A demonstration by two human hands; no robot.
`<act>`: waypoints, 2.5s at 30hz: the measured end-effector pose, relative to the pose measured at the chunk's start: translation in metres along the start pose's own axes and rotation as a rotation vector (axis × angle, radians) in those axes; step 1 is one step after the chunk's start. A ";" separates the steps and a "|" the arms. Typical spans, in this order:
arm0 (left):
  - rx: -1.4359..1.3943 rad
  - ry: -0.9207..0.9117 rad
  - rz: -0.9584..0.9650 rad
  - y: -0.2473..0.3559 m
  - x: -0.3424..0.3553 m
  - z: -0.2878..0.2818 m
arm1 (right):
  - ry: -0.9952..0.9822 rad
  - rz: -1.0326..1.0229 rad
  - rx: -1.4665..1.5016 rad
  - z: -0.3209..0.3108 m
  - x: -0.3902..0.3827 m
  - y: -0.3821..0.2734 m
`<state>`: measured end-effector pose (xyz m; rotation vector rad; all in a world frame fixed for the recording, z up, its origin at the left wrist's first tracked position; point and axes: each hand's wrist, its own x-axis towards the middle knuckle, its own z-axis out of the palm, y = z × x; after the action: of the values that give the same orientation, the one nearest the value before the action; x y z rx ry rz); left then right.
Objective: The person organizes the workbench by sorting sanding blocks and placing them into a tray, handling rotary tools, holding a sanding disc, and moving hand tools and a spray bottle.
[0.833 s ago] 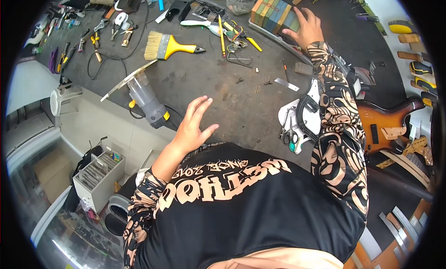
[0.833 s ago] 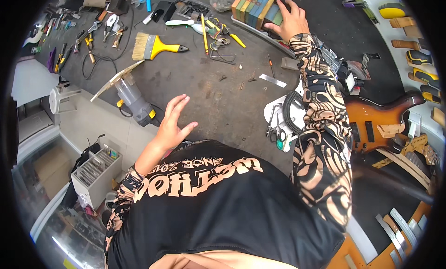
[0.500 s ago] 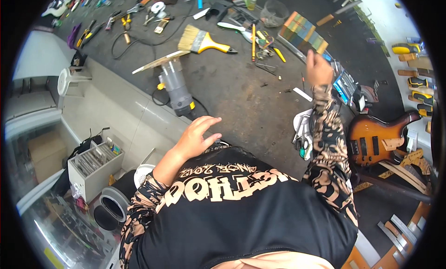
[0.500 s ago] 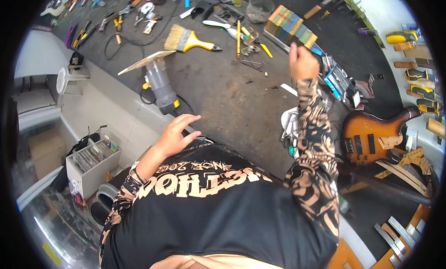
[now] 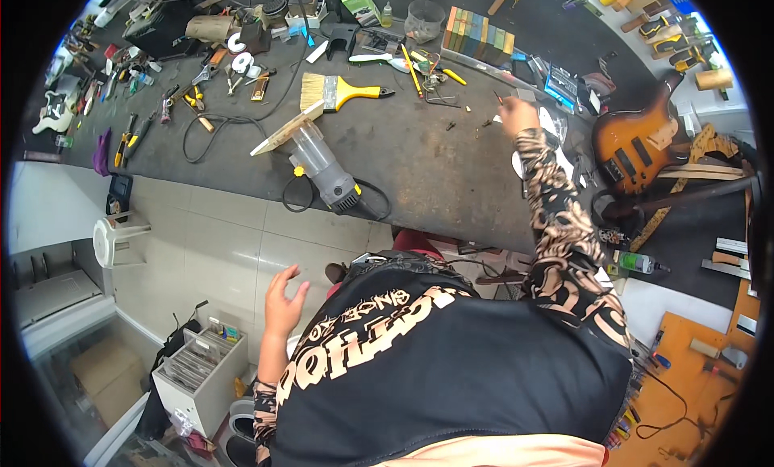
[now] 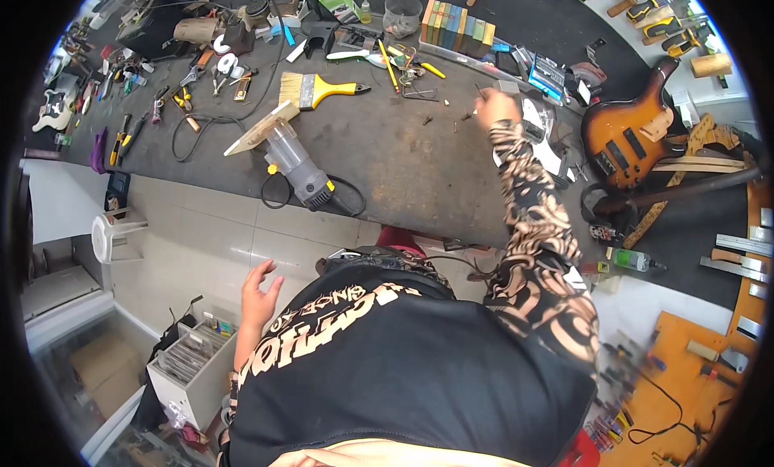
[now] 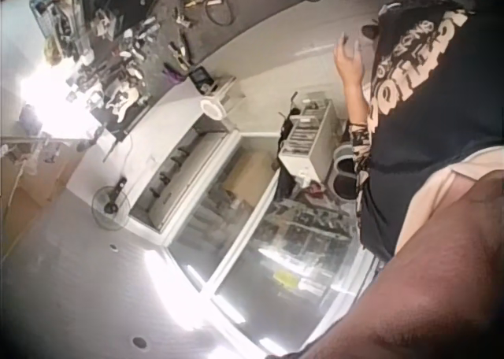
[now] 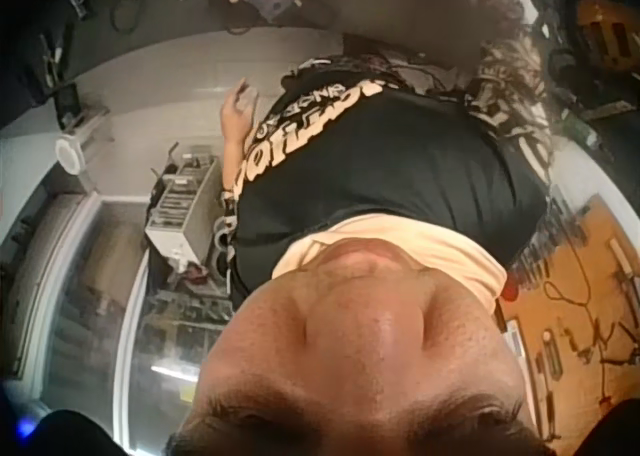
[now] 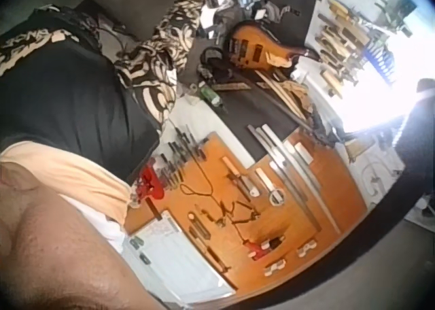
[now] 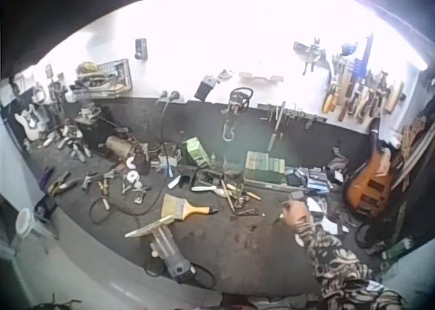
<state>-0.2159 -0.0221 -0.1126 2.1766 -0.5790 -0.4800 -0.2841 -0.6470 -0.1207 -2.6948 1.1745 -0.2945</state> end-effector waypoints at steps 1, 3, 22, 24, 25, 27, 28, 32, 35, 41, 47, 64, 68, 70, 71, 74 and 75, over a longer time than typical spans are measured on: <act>-0.007 0.010 0.001 -0.015 -0.008 -0.005 | 0.057 -0.069 -0.086 0.003 0.022 0.028; 0.105 0.066 -0.232 -0.044 -0.029 -0.014 | 0.004 0.001 -0.199 -0.017 0.049 0.035; 0.261 0.069 -1.112 -0.075 -0.233 0.053 | -0.029 -0.483 -0.937 0.069 0.235 0.099; 0.252 0.093 -1.075 -0.074 -0.209 0.045 | -0.001 -0.554 -0.900 0.063 0.242 0.102; 0.245 0.120 -1.023 -0.075 -0.198 0.038 | 0.006 -0.558 -0.921 0.055 0.243 0.105; 0.225 0.156 -0.966 -0.078 -0.177 0.023 | -0.056 -0.466 -0.902 0.037 0.240 0.092; 0.215 0.161 -0.959 -0.079 -0.167 0.013 | -0.128 -0.368 -0.859 0.025 0.233 0.087; 0.151 0.263 -0.905 -0.093 -0.137 -0.015 | 0.047 -0.174 -0.330 -0.025 0.204 0.101; 0.033 0.297 -0.841 -0.145 -0.133 -0.013 | 0.070 0.111 0.527 -0.065 0.200 0.124; -0.134 0.323 -0.821 -0.220 -0.139 -0.058 | -0.433 0.332 1.759 -0.105 -0.024 -0.102; -0.292 0.349 -0.502 -0.242 -0.080 -0.160 | -0.991 -0.073 1.180 -0.048 -0.234 -0.415; -0.130 -0.034 -0.396 -0.346 0.092 -0.359 | -1.510 -0.011 0.463 0.353 -0.311 -0.456; -0.094 -0.029 -0.600 -0.412 0.082 -0.422 | -1.541 0.111 0.870 0.304 -0.290 -0.520; -0.008 -0.041 -0.722 -0.442 0.091 -0.450 | -1.532 0.151 1.037 0.289 -0.286 -0.544; -0.010 -0.051 -0.717 -0.452 0.100 -0.461 | -1.522 0.168 1.086 0.280 -0.282 -0.558; -0.073 -0.096 -0.807 -0.480 0.134 -0.496 | -1.487 0.222 1.043 0.272 -0.285 -0.607; -0.007 -0.170 -0.743 -0.489 0.152 -0.509 | -1.467 0.242 1.019 0.273 -0.286 -0.623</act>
<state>0.2897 0.4821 -0.2177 2.3110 0.1777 -1.0572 0.0310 0.0060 -0.2595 -1.2003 0.5241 0.7776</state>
